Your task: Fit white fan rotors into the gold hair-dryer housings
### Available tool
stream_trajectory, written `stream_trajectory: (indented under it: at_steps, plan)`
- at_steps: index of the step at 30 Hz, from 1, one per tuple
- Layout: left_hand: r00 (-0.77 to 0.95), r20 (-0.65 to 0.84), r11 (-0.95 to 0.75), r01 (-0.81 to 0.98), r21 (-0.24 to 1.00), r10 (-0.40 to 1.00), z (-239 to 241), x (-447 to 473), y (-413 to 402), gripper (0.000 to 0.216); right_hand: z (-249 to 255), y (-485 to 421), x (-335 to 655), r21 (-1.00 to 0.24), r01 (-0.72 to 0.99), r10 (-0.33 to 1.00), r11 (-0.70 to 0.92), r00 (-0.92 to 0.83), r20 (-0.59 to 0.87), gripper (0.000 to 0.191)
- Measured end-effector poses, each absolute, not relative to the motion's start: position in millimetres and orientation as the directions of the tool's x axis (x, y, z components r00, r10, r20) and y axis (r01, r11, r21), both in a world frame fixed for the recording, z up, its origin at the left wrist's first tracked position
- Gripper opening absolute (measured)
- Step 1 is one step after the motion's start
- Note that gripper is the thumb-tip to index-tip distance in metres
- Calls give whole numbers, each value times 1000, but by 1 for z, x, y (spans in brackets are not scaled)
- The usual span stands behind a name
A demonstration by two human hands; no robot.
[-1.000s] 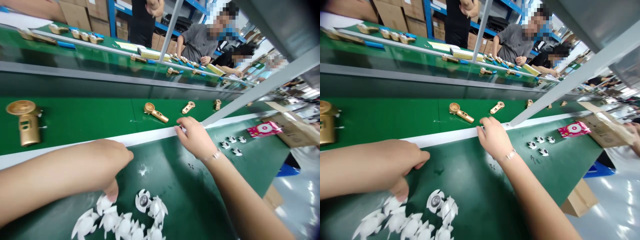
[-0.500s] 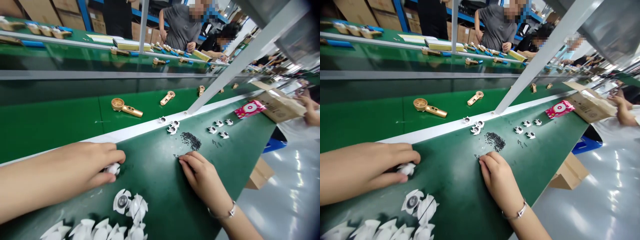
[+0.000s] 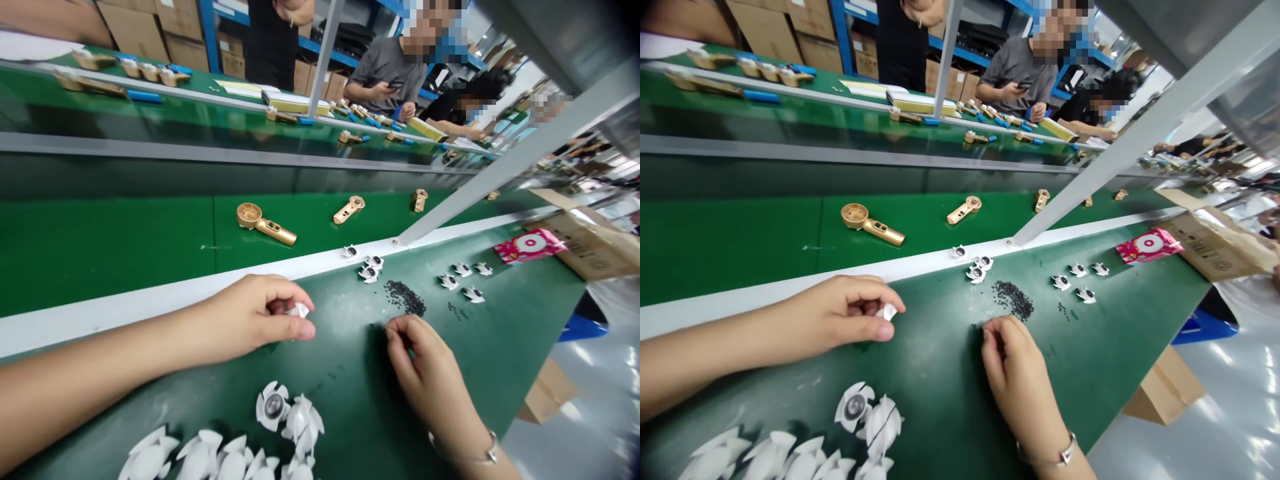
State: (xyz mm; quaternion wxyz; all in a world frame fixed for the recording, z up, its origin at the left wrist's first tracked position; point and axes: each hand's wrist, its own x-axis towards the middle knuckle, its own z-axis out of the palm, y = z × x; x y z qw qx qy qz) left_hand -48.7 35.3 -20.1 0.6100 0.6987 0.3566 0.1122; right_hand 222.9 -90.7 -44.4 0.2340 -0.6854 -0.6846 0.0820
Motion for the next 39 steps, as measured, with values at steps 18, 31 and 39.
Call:
stream_trajectory:
  at_steps: [18, 31, 39]
  plan:
    - [740, -241, 520, -169, 837, 628, -20, -41, 0, 41, 9, -66, 137, -695, 604, 916, 391, -182, 357, 14]
    - [368, -174, 290, -286, 914, 913, -3, -54, 54, 36, -1, 60, 149, -585, 805, 976, -94, 189, 103, 50]
    - [404, -116, 220, -222, 950, 907, 7, -60, 60, 28, -22, 170, 146, -630, 708, 942, -320, 311, -129, 33]
